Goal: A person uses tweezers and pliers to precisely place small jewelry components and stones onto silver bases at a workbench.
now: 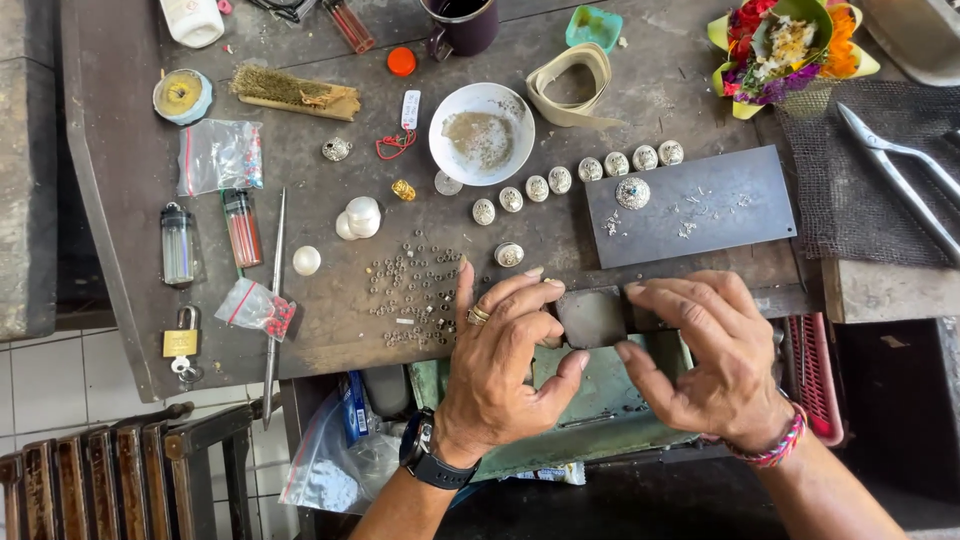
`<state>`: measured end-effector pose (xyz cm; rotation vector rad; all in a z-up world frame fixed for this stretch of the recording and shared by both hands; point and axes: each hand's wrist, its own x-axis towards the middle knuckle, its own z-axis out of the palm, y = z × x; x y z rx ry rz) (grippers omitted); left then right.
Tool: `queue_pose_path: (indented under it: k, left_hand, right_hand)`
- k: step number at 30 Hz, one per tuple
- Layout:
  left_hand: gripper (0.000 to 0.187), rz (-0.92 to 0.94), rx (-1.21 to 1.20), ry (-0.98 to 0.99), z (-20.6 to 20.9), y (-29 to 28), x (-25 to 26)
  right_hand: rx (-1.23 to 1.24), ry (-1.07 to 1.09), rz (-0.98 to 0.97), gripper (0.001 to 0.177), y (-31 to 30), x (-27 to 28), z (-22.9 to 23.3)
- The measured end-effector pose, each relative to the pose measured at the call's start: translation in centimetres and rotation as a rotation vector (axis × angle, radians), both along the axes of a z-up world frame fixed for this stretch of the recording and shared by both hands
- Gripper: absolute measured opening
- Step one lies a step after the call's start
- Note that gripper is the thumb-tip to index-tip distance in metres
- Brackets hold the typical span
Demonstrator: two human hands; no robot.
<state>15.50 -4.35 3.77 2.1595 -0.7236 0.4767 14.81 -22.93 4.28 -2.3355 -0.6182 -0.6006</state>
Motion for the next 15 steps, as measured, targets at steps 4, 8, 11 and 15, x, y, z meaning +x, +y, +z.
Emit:
queue_pose_path:
  k: [4, 8, 11, 15]
  left_hand:
    - [0.023, -0.004, 0.012, -0.014, 0.08, -0.02, 0.11]
    - [0.023, 0.001, 0.004, -0.021, -0.05, -0.06, 0.1]
    - [0.022, -0.005, 0.013, -0.022, 0.05, -0.02, 0.03]
    - [0.02, -0.004, 0.005, -0.033, 0.07, 0.01, -0.03]
  right_hand:
    - [-0.043, 0.03, 0.047, 0.033, -0.06, 0.17, 0.13]
    - [-0.042, 0.032, 0.051, 0.032, -0.03, 0.19, 0.19]
    - [-0.039, 0.024, 0.04, 0.032, 0.03, 0.13, 0.18]
    - [-0.048, 0.03, 0.015, 0.032, 0.09, -0.01, 0.06]
